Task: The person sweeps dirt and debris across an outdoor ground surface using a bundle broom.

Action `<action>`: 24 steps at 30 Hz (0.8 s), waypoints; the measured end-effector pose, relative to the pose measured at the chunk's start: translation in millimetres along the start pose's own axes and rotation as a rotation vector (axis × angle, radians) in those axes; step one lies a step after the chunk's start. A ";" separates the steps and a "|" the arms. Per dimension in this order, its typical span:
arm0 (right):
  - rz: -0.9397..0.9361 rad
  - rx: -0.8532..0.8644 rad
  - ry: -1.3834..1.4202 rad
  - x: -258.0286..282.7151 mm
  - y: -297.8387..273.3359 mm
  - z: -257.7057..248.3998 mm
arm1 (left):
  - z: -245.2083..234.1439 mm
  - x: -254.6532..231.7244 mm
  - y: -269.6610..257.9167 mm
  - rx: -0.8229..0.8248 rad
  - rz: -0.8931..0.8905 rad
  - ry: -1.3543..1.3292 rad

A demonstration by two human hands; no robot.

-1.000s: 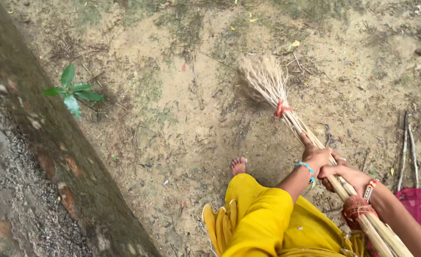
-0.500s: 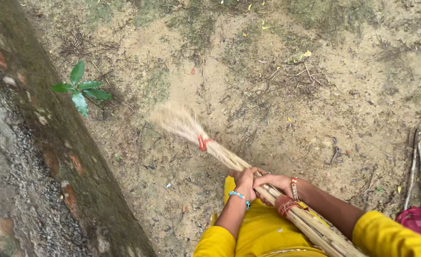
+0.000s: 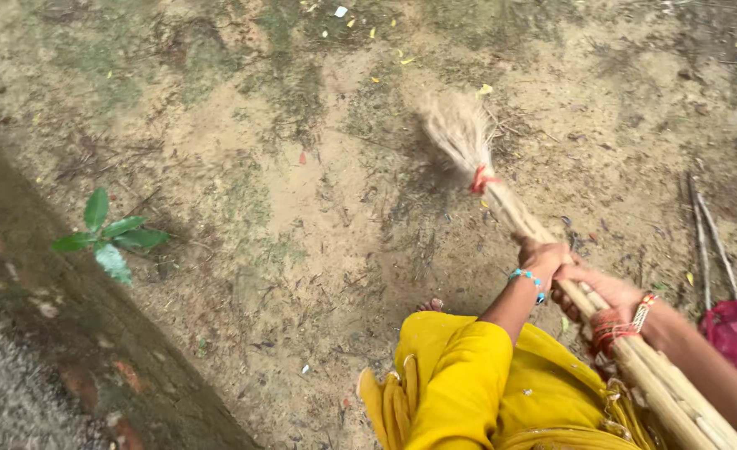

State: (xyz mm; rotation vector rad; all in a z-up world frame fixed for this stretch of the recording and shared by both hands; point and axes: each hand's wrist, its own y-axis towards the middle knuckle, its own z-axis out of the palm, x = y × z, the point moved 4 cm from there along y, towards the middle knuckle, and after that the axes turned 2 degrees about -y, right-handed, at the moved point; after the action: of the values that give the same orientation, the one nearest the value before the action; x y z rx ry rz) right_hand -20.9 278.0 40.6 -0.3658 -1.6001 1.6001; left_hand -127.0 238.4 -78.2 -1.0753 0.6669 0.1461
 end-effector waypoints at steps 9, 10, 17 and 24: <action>0.308 0.440 -0.161 12.0 42.3 122.7 | -119.8 -128.4 -85.8 -0.221 -0.051 -0.100; 0.348 0.517 -0.209 12.2 42.1 145.3 | -144.4 -132.2 -91.6 -0.324 -0.075 -0.006; 0.410 0.501 -0.603 -25.1 51.7 264.3 | -254.1 -114.5 -128.6 -0.494 0.159 -0.641; 0.408 0.488 -0.361 -38.1 82.5 225.9 | -231.3 -77.0 -78.2 -0.419 -0.113 -0.477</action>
State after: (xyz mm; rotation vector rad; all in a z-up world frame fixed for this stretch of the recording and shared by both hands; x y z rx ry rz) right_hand -185.5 107.5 -15.3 -0.1481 -1.3731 2.4113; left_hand -255.3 19.5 -44.4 -1.4128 0.1422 0.4436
